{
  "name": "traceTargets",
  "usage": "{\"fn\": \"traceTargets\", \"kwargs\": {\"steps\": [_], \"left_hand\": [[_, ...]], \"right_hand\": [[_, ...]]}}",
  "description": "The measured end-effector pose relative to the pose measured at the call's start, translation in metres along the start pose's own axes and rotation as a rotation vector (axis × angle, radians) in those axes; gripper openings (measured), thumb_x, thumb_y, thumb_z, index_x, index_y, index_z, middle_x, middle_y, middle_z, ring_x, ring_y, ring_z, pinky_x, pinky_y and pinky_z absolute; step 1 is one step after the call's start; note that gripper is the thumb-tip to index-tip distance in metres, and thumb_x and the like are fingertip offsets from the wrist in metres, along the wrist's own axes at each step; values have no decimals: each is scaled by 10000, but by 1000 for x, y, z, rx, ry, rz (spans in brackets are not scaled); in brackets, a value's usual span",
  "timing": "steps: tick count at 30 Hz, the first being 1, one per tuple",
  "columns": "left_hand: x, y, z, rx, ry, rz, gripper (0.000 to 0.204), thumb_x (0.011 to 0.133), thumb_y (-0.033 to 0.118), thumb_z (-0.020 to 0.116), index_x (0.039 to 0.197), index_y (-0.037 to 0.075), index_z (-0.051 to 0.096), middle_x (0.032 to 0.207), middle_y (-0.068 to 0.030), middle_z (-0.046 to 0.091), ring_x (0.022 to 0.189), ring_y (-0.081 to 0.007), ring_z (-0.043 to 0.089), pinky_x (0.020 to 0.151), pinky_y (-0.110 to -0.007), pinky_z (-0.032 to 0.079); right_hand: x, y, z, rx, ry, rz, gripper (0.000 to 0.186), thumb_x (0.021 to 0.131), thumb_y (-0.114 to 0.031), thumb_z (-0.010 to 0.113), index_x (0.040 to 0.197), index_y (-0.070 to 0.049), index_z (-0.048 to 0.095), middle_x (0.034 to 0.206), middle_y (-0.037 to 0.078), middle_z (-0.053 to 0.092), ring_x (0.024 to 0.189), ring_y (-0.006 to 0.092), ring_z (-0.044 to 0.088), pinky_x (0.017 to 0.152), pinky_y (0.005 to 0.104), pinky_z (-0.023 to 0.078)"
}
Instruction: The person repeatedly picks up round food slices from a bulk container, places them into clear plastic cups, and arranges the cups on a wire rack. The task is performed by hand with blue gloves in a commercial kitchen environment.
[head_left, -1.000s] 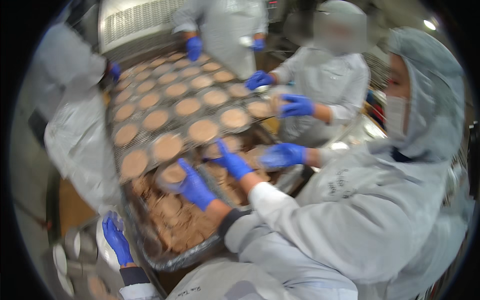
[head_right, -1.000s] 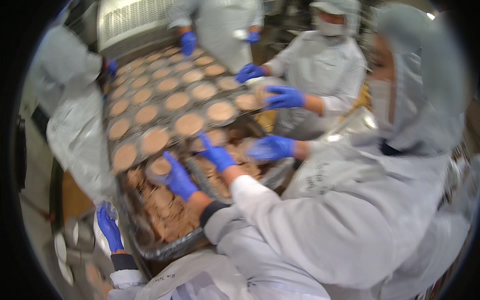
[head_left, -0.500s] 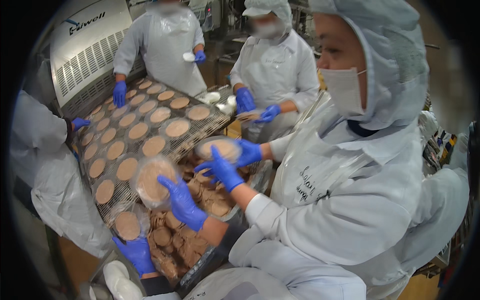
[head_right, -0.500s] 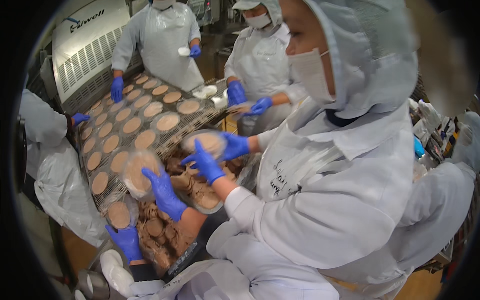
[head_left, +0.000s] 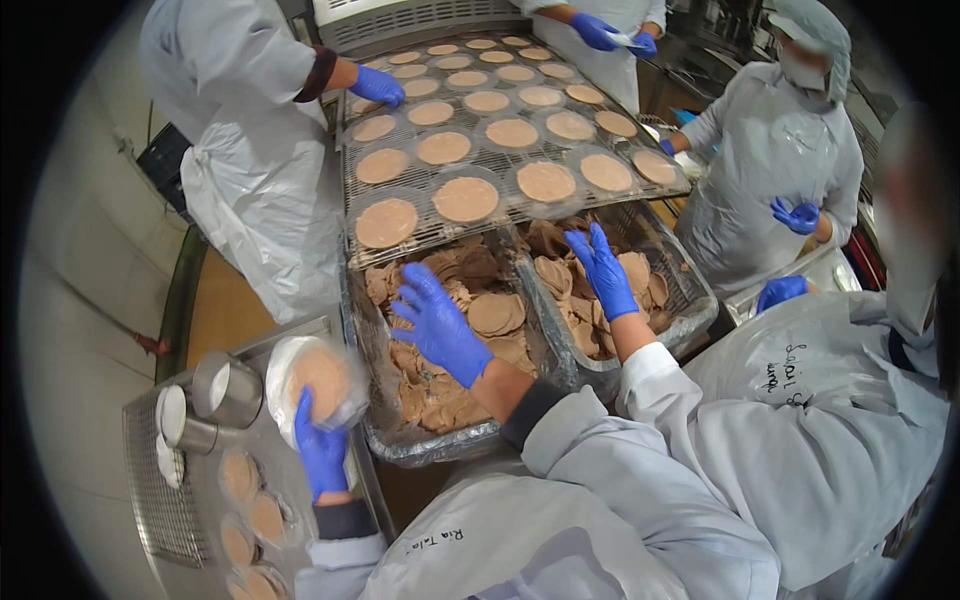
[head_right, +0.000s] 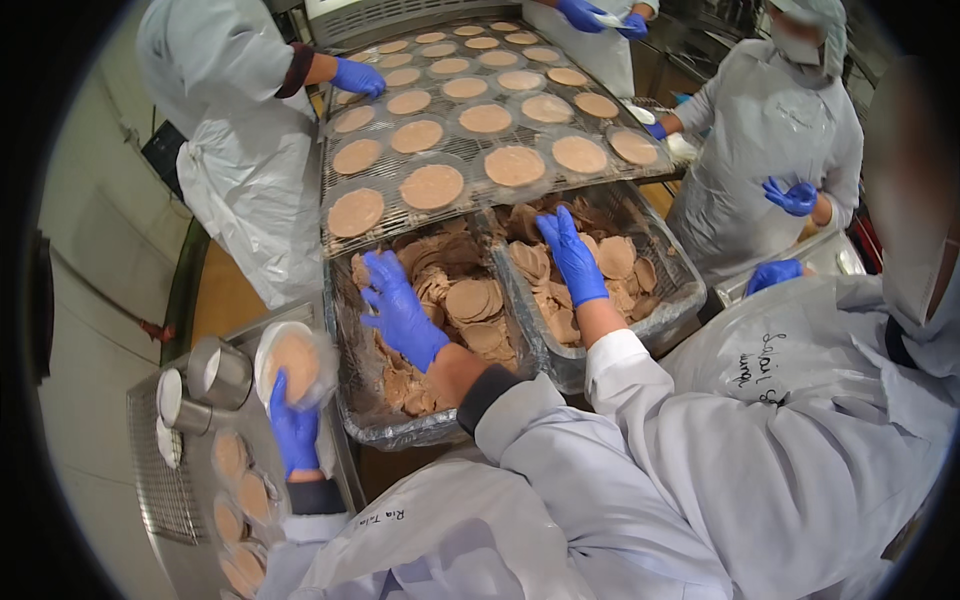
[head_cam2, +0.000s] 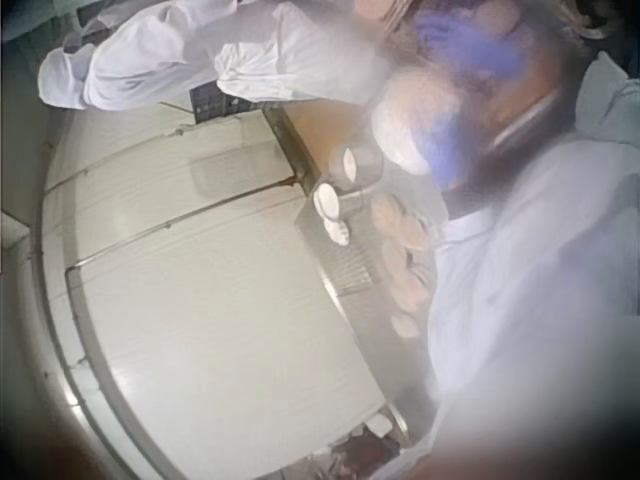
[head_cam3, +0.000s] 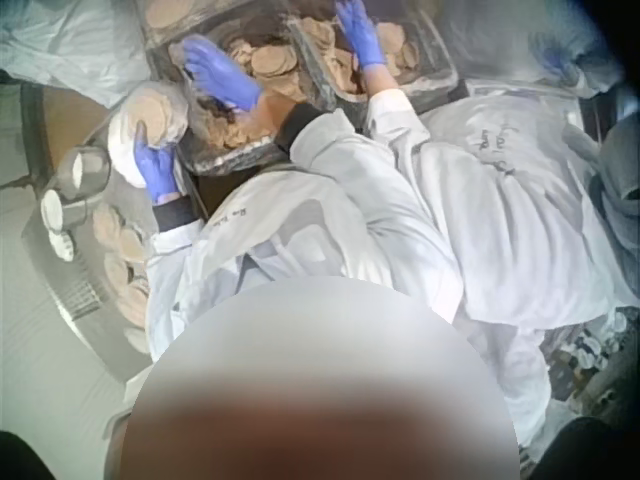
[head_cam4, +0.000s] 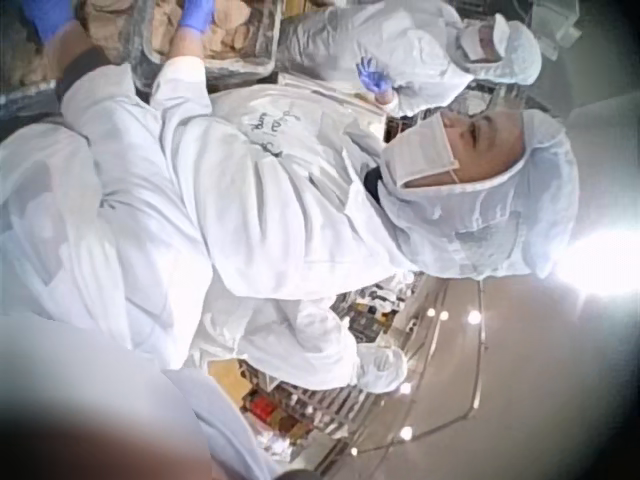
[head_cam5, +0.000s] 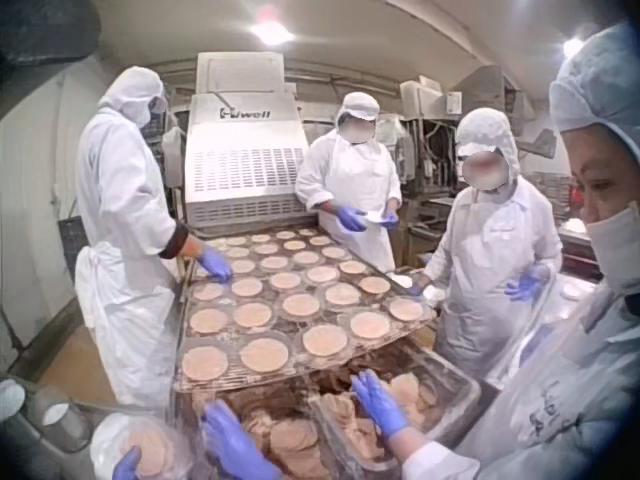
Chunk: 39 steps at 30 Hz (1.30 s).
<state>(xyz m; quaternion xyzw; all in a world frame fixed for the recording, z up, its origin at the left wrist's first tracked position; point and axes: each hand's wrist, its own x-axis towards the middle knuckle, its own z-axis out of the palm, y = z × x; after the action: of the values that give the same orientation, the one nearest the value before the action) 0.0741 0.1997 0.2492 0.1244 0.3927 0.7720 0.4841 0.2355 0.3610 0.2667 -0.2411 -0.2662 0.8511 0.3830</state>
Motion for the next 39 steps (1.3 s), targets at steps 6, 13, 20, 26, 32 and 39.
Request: {"fn": "traceTargets", "kwargs": {"steps": [6,13,20,26,32,39], "left_hand": [[-120,93,-280,1394,1030,665,368,859,101,454,1174,-88,429,1103,-205,523,945,-255,544,837,-324,448],[19,30,-69,876,72,619,292,875,87,436,1129,-52,471,1145,-121,492,1067,-209,465,931,-316,375],[95,-84,118,-262,-333,-254,393,884,168,469,1219,-18,380,1231,-180,444,1111,-304,466,964,-436,377],[78,-82,80,-258,-203,-303,428,874,163,465,1244,-18,350,1269,-184,410,1164,-328,414,979,-467,348],[82,-67,49,-255,-251,-251,460,856,216,521,1227,-2,361,1200,-163,462,1103,-283,459,909,-434,405],[100,-57,101,-359,-418,-323,597,868,377,459,1298,1,284,1318,-194,348,1176,-328,395,978,-452,335]], "right_hand": [[28,-33,9,555,115,-155,902,763,-454,575,1385,-171,-13,1441,96,-33,1328,296,54,989,575,219],[9,-48,18,668,145,-222,899,781,-428,566,1379,-104,-22,1419,122,48,1314,294,118,997,546,238],[-14,-41,-11,222,362,-357,529,881,-339,452,1273,-36,269,1238,156,379,1181,286,374,890,446,398],[-7,-89,14,64,194,-577,326,893,-255,430,1123,-29,384,1071,140,486,1030,291,521,813,433,454],[-1,-55,-2,224,9,-18,426,879,-366,415,1183,-71,375,1155,132,504,1000,296,534,805,420,452],[-2,-49,-58,418,158,-184,628,786,-482,541,1274,-145,335,1328,127,301,1200,300,332,934,469,323]]}}
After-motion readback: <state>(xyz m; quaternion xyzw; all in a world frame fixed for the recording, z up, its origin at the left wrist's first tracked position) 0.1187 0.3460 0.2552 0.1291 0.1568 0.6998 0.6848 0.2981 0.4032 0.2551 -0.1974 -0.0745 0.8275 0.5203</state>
